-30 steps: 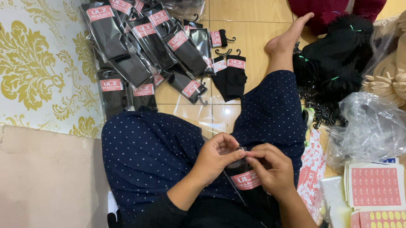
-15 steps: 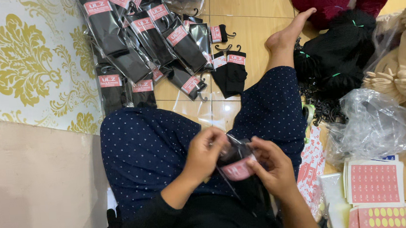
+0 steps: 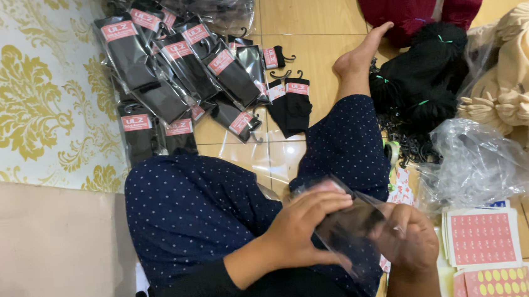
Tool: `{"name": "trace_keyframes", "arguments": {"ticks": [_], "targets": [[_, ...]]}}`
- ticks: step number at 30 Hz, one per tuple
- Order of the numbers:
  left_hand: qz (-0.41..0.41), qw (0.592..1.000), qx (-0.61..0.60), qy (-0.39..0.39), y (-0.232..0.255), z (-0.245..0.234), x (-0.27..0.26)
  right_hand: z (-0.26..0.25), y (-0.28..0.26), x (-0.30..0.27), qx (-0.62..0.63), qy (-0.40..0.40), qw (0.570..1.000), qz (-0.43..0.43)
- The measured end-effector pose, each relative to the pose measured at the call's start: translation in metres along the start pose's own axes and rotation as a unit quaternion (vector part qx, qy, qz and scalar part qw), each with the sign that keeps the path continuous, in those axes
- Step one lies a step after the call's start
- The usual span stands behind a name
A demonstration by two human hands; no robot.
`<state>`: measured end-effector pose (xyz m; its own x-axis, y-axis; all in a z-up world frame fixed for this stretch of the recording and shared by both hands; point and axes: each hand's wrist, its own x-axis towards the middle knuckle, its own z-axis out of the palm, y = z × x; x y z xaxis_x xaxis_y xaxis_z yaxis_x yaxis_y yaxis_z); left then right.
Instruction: The person packages small items into plastic sleeves by hand, peels adhesive stickers from a sheet, and applies them to the packaged items while sitting on the floor.
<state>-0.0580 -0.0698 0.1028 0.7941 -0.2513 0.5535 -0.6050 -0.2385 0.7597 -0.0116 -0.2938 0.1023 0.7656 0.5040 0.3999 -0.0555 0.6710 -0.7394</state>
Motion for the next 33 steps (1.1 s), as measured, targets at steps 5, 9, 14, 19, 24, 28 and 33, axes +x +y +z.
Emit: {"name": "trace_keyframes", "arguments": {"ticks": [5,9,14,19,24,28,33], "targets": [[-0.369,0.879,-0.29,0.084,-0.076,0.064,-0.013,-0.068,0.027,0.009,-0.329,0.13,0.934,0.047],[-0.379,0.849,-0.325,0.171,-0.095,0.061,0.004,-0.11,0.068,-0.003,-0.291,0.269,0.901,0.177],[-0.285,0.904,-0.284,0.144,-0.081,0.062,0.001,-0.097,0.053,-0.006,-0.221,0.269,0.929,0.126],[-0.201,0.945,-0.239,0.094,-0.07,0.053,0.001,-0.103,0.055,-0.022,-0.261,0.25,0.932,0.029],[-0.275,0.959,-0.06,0.014,-0.093,0.078,-0.012,-0.156,0.05,-0.031,-0.353,0.182,0.915,0.07],[-0.398,0.913,-0.078,0.034,-0.088,0.051,-0.003,-0.314,0.079,-0.096,-0.531,0.49,0.674,0.151],[-0.481,0.843,-0.16,-0.179,-0.076,0.027,0.005,-0.324,0.113,-0.121,-0.592,0.475,0.609,0.232]]}}
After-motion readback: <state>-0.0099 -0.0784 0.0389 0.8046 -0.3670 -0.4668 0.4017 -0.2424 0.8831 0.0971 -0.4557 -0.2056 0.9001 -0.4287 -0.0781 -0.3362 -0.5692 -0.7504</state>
